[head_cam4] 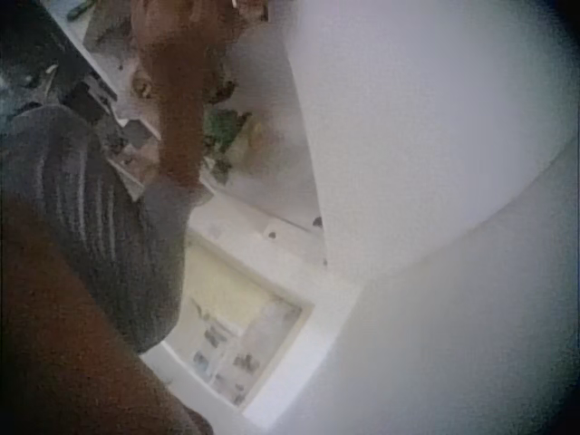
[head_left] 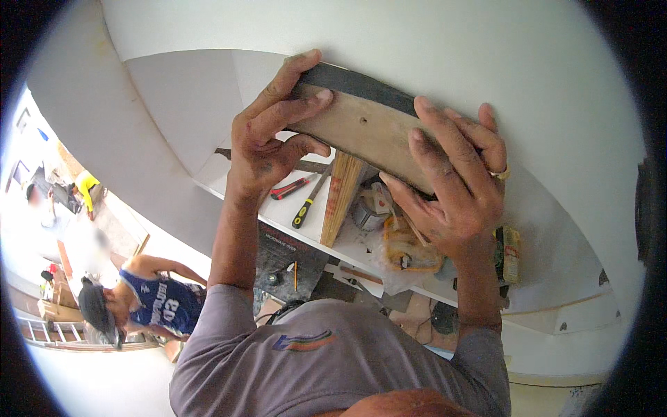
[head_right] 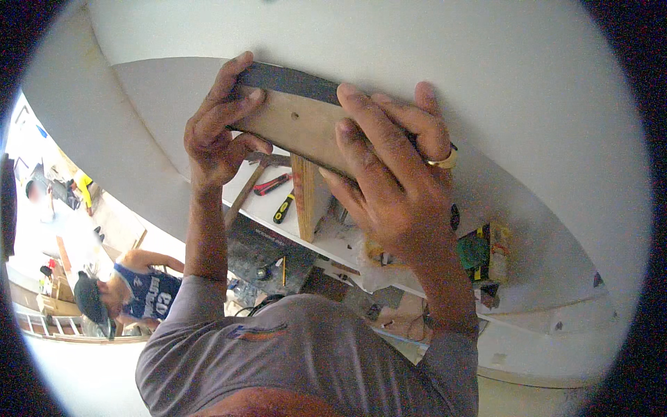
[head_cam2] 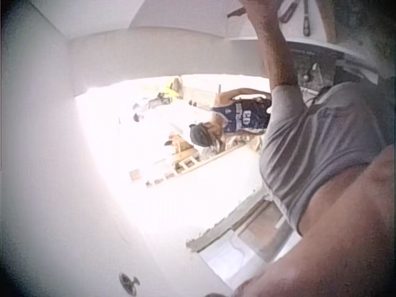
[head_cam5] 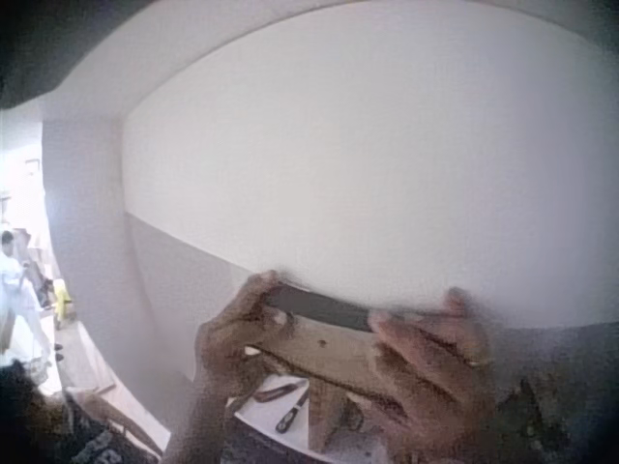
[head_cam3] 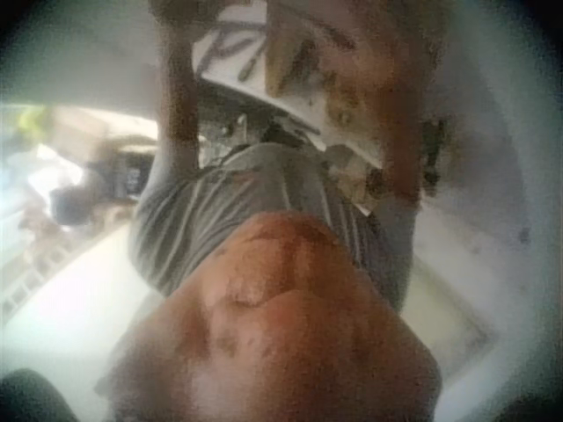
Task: The person installs a wooden shelf into a wall cavity using a hammer, utility knife, and sanding block. They secure the shelf, trim excess material, and smooth the edges.
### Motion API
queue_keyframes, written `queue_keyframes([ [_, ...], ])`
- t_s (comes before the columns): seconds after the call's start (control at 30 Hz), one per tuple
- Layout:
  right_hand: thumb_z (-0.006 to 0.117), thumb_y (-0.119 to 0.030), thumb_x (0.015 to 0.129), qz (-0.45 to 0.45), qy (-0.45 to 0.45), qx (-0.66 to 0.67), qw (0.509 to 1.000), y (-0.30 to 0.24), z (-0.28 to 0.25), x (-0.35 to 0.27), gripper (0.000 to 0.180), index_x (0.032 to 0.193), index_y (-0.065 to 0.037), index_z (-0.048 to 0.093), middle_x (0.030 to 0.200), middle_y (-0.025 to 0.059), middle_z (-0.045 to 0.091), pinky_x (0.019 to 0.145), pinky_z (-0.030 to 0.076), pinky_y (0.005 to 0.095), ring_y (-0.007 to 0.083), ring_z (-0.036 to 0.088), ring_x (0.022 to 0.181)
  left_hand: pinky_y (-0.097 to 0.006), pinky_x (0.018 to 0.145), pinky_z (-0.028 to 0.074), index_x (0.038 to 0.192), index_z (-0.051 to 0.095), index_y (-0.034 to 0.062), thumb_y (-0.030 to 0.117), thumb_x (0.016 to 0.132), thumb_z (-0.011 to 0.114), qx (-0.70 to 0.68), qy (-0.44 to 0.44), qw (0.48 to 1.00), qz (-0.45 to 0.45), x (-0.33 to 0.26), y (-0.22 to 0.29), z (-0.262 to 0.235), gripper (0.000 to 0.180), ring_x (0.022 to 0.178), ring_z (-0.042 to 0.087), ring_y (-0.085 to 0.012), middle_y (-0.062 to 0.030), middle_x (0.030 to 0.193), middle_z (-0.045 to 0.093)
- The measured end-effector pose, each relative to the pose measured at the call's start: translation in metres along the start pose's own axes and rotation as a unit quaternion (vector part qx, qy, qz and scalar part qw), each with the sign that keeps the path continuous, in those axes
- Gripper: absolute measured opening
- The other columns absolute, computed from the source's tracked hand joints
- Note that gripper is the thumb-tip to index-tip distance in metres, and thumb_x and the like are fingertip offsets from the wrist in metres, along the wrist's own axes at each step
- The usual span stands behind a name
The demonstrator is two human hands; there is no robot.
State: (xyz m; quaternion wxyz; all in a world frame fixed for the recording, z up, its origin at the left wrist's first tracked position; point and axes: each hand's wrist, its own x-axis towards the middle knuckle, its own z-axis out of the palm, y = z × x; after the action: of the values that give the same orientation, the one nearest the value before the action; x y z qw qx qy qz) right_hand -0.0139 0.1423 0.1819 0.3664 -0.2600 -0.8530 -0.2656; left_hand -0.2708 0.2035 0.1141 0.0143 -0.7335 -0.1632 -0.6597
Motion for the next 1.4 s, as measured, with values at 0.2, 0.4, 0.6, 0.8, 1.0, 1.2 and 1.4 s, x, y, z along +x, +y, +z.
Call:
queue_keyframes([
  [0.2, 0.092, -0.019, 0.061, 0.011, 0.039, 0.035, 0.999, -0.015, 0.012, -0.018, 0.055, 0.11, -0.006, 0.069, 0.134, 0.011, 0.065, 0.114, 0.037, 0.0564, 0.029, 0.058, 0.116, -0.039, 0.103, 0.051, 0.116, 0.075, 0.0083, 0.022, 0.063, 0.087, -0.022, -0.025, 0.999, -0.028, -0.008, -0.002, -0.01, 0.056, 0.13, 0.058, -0.0309, -0.0182, 0.147, 0.054],
  [0.4, 0.09, -0.017, 0.06, -0.035, 0.018, 0.008, 0.999, 0.005, -0.011, -0.032, 0.057, 0.111, -0.001, 0.067, 0.138, 0.0123, 0.06, 0.115, 0.034, 0.0595, 0.031, 0.057, 0.118, -0.042, 0.103, 0.051, 0.115, 0.075, 0.0089, 0.026, 0.063, 0.087, 0.033, -0.011, 0.999, 0.002, -0.017, 0.02, 0.016, 0.056, 0.13, 0.058, -0.0312, -0.0166, 0.148, 0.054],
  [0.6, 0.092, -0.019, 0.062, -0.019, 0.0, -0.004, 1.0, -0.004, -0.003, -0.015, 0.056, 0.111, -0.007, 0.069, 0.133, 0.0091, 0.065, 0.116, 0.034, 0.0564, 0.0281, 0.058, 0.118, -0.042, 0.107, 0.048, 0.115, 0.075, 0.0109, 0.027, 0.062, 0.088, -0.018, 0.029, 0.999, -0.006, -0.014, 0.003, 0.007, 0.057, 0.134, 0.054, -0.0303, -0.0156, 0.148, 0.054],
  [0.8, 0.092, -0.018, 0.062, -0.017, 0.046, -0.009, 0.999, 0.003, -0.003, -0.04, 0.057, 0.113, -0.007, 0.068, 0.136, 0.0088, 0.064, 0.118, 0.031, 0.0572, 0.0269, 0.058, 0.118, -0.041, 0.104, 0.051, 0.114, 0.075, 0.0101, 0.017, 0.059, 0.089, 0.053, -0.001, 0.999, 0.008, -0.015, 0.024, 0.018, 0.057, 0.136, 0.052, -0.0307, -0.0186, 0.15, 0.051],
  [1.0, 0.093, -0.021, 0.06, -0.014, 0.027, 0.03, 0.999, -0.008, 0.008, -0.019, 0.071, 0.124, -0.009, 0.065, 0.139, 0.0081, 0.062, 0.118, 0.03, 0.0563, 0.0292, 0.056, 0.123, -0.042, 0.105, 0.051, 0.117, 0.074, 0.0099, 0.009, 0.058, 0.089, -0.019, 0.026, 0.999, 0.004, -0.009, 0.003, -0.004, 0.061, 0.136, 0.052, -0.0334, -0.0196, 0.149, 0.051],
  [1.2, 0.088, -0.038, 0.067, 0.087, 0.02, -0.066, 0.994, -0.01, -0.037, -0.032, 0.084, 0.139, -0.009, 0.056, 0.145, 0.0089, 0.057, 0.121, 0.016, 0.0533, 0.0306, 0.048, 0.133, -0.045, 0.107, 0.05, 0.114, 0.074, 0.0102, 0.014, 0.059, 0.088, 0.02, 0.011, 0.999, -0.024, 0.009, 0.03, -0.01, 0.057, 0.136, 0.051, -0.0339, -0.0182, 0.147, 0.053],
  [1.4, 0.086, -0.043, 0.071, 0.068, 0.085, -0.066, 0.992, -0.007, -0.009, -0.062, 0.082, 0.14, -0.01, 0.057, 0.146, 0.0052, 0.057, 0.122, 0.011, 0.0526, 0.0266, 0.046, 0.135, -0.043, 0.102, 0.054, 0.117, 0.072, 0.0117, 0.017, 0.061, 0.088, -0.002, 0.015, 1.0, -0.015, -0.002, 0.024, 0.003, 0.058, 0.135, 0.052, -0.0338, -0.0168, 0.146, 0.053],
])
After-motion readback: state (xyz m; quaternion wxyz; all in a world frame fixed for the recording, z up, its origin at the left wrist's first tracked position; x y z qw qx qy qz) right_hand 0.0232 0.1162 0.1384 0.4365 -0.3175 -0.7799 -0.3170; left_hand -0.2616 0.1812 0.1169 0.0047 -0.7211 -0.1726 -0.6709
